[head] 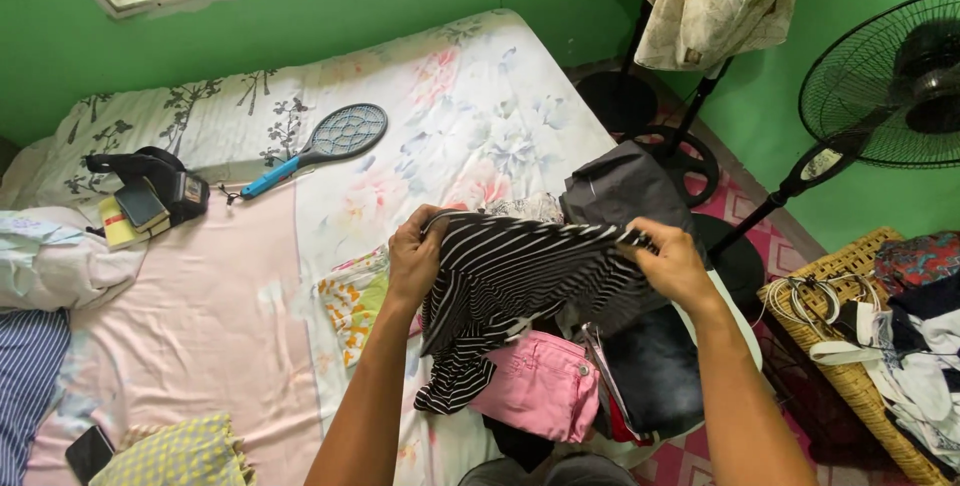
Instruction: The recorder folds several pieces of clothing, including shirts, shorts, and underwear, and organizes them into stacks on a bed.
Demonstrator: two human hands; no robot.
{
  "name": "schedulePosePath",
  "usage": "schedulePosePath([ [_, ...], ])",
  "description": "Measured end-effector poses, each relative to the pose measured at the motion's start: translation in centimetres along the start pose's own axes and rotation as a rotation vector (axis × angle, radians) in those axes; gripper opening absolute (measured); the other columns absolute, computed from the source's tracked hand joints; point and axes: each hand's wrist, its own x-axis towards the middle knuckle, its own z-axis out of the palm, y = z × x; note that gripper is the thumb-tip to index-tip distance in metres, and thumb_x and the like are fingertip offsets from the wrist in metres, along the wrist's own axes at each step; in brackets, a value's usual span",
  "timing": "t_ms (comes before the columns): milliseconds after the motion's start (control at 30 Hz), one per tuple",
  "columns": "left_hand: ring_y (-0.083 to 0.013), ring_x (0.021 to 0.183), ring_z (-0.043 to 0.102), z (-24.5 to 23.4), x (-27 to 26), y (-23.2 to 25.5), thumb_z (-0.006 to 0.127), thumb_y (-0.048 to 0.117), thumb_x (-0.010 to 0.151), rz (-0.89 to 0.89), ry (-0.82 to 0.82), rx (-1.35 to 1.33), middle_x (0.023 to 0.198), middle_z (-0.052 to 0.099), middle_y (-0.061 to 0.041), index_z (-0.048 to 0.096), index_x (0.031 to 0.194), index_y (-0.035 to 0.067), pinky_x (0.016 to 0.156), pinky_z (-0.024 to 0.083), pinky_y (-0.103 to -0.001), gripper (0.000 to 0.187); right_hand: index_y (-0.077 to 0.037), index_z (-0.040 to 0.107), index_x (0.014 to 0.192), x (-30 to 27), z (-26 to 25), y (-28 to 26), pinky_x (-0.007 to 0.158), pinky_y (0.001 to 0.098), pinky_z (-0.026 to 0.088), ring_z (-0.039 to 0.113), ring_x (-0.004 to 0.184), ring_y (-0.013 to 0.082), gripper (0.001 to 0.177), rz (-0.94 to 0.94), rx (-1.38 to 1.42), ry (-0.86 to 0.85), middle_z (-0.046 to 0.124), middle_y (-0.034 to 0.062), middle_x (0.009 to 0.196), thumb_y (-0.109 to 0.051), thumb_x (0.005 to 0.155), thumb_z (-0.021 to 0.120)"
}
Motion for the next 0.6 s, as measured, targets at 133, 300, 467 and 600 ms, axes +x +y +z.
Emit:
schedulePosePath([
  [133, -0.005, 0.075, 0.06, 0.5, 0.9, -0.3, 0.063, 0.015, 0.103, -0.026, -0.067, -0.251, 0.082, 0.071, 0.001, 0.072, 0.1, 0.005, 0.068, 0.05, -0.023, 0.014, -0.008, 0.061, 0.122, 1.4, 3.6, 2.5, 0.073, 0.0242, 0.056, 0.068, 0.083, 0.0053, 0.044, -0.252, 0.774, 0.132, 0.073, -0.0047, 0.099, -0.006, 0.08, 0.075],
  [300, -0.0123, 0.083, 0.064, -1.3, 2.1, -3.1, 0.066, 0.018, 0.104, 0.026, -0.04, -0.212, 0.089, 0.073, -0.004, 0.07, 0.106, 0.006, 0.077, 0.053, -0.029, 0.013, -0.002, 0.074, 0.1, 2.3, 13.4, 8.8, 0.074, 0.0358, 0.053, 0.064, 0.08, 0.0203, 0.044, -0.215, -0.301, -0.184, 0.073, 0.0128, 0.086, -0.026, 0.073, 0.098],
  [467, -0.0289, 0.104, 0.067, -1.6, -0.2, -4.6, 0.088, 0.02, 0.075, 0.135, -0.17, 0.532, 0.117, 0.071, -0.014, 0.064, 0.126, 0.01, 0.09, 0.053, -0.043, 0.058, -0.007, 0.065, 0.128, 1.7, 9.5, 1.1, 0.075, 0.0369, 0.055, 0.07, 0.085, 0.0217, 0.052, -0.195, 0.101, -0.249, 0.076, 0.0097, 0.096, -0.007, 0.078, 0.08],
  [600, -0.0404, 0.126, 0.051, 3.5, -1.9, -0.6, 0.101, 0.02, 0.049, 0.512, -0.385, 0.271, 0.138, 0.058, -0.028, 0.048, 0.147, -0.004, 0.104, 0.043, -0.053, 0.114, -0.007, 0.074, 0.108, 0.8, 6.4, -6.8, 0.082, 0.0297, 0.058, 0.075, 0.092, 0.0167, 0.041, -0.657, -0.073, -0.291, 0.079, 0.0081, 0.096, -0.001, 0.068, 0.08],
])
